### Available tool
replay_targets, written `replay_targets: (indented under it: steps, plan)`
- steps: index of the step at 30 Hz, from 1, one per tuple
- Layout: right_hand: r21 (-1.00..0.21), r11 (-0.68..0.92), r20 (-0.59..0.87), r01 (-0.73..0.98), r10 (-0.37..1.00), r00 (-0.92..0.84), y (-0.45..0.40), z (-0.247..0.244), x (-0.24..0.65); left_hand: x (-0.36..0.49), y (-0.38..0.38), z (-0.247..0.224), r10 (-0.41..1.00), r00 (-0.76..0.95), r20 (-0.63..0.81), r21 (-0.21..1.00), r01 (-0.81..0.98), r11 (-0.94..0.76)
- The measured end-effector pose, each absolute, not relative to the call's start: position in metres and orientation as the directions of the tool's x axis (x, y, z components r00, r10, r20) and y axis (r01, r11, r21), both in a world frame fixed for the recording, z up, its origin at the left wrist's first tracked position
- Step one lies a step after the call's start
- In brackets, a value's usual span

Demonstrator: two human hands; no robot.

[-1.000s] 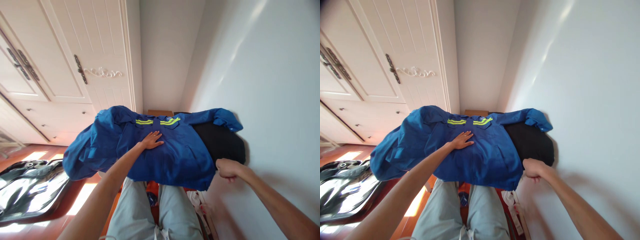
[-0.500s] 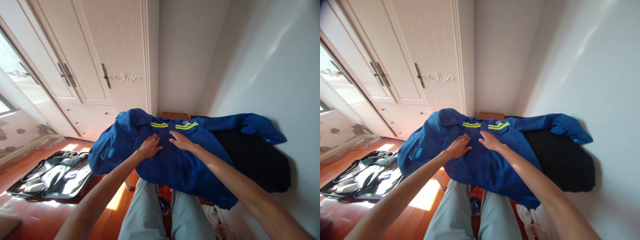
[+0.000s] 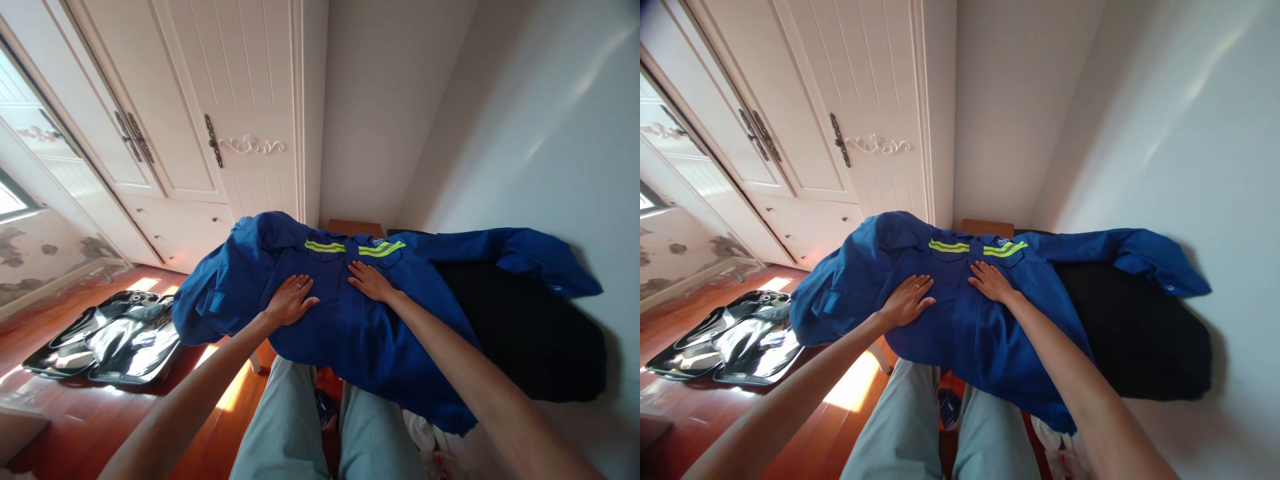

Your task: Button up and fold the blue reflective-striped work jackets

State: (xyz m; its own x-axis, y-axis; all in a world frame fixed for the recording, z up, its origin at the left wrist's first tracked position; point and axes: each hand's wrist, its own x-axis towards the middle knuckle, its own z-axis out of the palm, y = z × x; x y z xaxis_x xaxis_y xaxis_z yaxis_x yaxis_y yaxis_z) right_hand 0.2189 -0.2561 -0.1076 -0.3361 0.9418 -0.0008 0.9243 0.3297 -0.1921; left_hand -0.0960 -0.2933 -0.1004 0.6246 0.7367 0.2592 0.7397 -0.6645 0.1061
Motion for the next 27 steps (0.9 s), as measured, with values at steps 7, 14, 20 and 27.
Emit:
replay_targets:
  steps: [7,14,20,27]
  plan:
    - [-0.152,0.379,-0.005,0.913,0.923,-0.385,-0.269,-0.091,0.207,-0.082,-0.287,-0.089,0.791,0.564,0.237,0.119,0.791,-0.600]
    - [-0.126,0.322,0.184,0.938,0.937,-0.297,-0.261,-0.063,0.230,-0.013,-0.246,-0.072,0.675,0.705,0.218,0.142,0.661,-0.737]
    - [-0.108,0.165,0.010,0.980,0.986,-0.165,-0.250,-0.065,0.282,0.020,-0.233,-0.099,0.668,0.738,0.095,0.164,0.651,-0.741]
    - [-0.075,0.127,0.047,0.989,0.991,-0.123,-0.207,-0.053,0.268,0.015,-0.237,-0.104,0.679,0.723,0.124,0.187,0.655,-0.732]
